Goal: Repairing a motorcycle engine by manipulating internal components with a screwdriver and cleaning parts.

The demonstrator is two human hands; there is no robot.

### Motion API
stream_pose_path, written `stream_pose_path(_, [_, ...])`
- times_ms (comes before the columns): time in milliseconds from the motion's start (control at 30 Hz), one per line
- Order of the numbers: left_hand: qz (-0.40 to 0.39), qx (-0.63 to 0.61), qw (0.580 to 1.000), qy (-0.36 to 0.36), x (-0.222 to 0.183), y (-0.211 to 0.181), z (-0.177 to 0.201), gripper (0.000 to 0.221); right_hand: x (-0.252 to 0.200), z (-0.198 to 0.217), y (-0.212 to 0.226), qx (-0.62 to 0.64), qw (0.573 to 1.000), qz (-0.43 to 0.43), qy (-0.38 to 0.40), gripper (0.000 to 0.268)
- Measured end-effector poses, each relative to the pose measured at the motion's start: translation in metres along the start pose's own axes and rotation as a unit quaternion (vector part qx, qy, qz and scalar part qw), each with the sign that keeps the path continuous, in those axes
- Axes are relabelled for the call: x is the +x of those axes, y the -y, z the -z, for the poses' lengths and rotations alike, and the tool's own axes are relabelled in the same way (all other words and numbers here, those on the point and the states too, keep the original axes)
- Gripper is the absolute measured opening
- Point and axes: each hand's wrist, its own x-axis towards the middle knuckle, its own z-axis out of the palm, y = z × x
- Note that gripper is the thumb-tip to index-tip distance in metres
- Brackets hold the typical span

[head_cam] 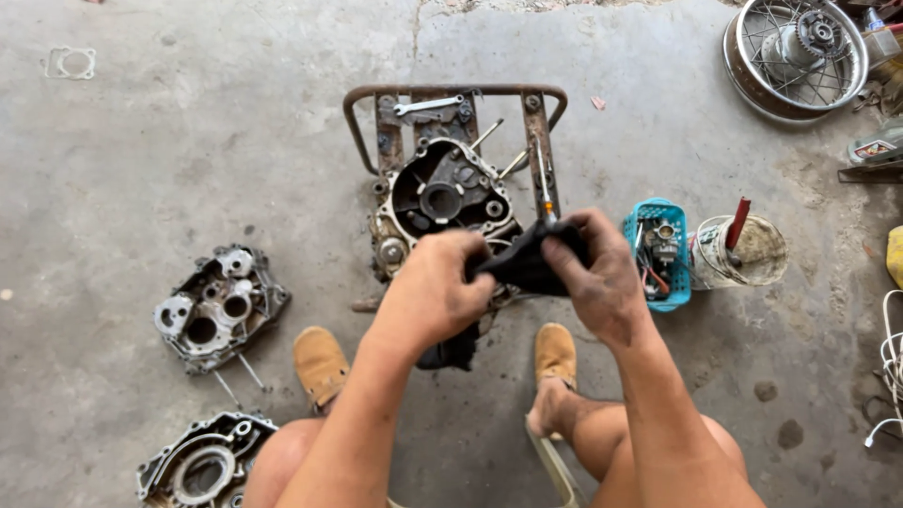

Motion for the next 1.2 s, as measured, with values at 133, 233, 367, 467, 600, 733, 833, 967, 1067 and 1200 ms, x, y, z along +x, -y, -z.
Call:
stream_pose_path(133, [0.04,0.009,0.969,0.243,-0.013,-0.029,0.014,0.032,0.002,0.005,-0.058,-0.141,0.987,0.037,0.063,0.031])
stream_pose_path(233, [0.06,0.022,0.94,0.334,-0.008,-0.022,0.012,0.038,0.003,0.007,-0.046,-0.136,0.981,0.136,-0.019,0.033])
stream_pose_path(367, [0.098,0.025,0.942,0.321,-0.006,-0.01,0.006,0.036,0.001,-0.002,-0.043,0.307,0.948,0.073,0.04,0.031])
stream_pose_path(467, [0.083,-0.008,0.931,0.354,-0.009,0.009,-0.031,0.035,0.007,0.004,-0.055,0.43,0.9,0.026,0.075,0.024])
stream_pose_path(600, [0.046,0.04,0.934,0.351,0.0,0.008,-0.026,0.034,0.008,-0.004,-0.05,0.211,0.977,-0.037,-0.011,0.024])
stream_pose_path(733, [0.099,0.128,0.966,0.204,0.014,0.038,-0.024,0.033,0.007,-0.036,-0.1,-0.126,0.992,-0.019,0.016,0.032])
stream_pose_path(833, [0.046,0.302,0.952,-0.025,0.014,0.046,-0.031,0.049,0.005,-0.063,-0.108,-0.183,0.983,-0.011,-0.007,0.031])
stream_pose_path(967, [0.062,0.304,0.945,0.104,0.007,0.035,-0.041,0.112,0.009,-0.083,-0.11,-0.264,0.962,0.015,-0.075,0.018])
stream_pose_path(1067, [0.072,0.311,0.942,0.104,0.008,0.042,-0.054,0.115,0.016,-0.081,-0.119,-0.266,0.959,-0.008,-0.101,0.015])
stream_pose_path(1200, [0.07,0.308,0.944,0.093,0.007,0.042,-0.055,0.109,0.026,-0.063,-0.15,-0.219,0.967,-0.086,-0.092,0.008])
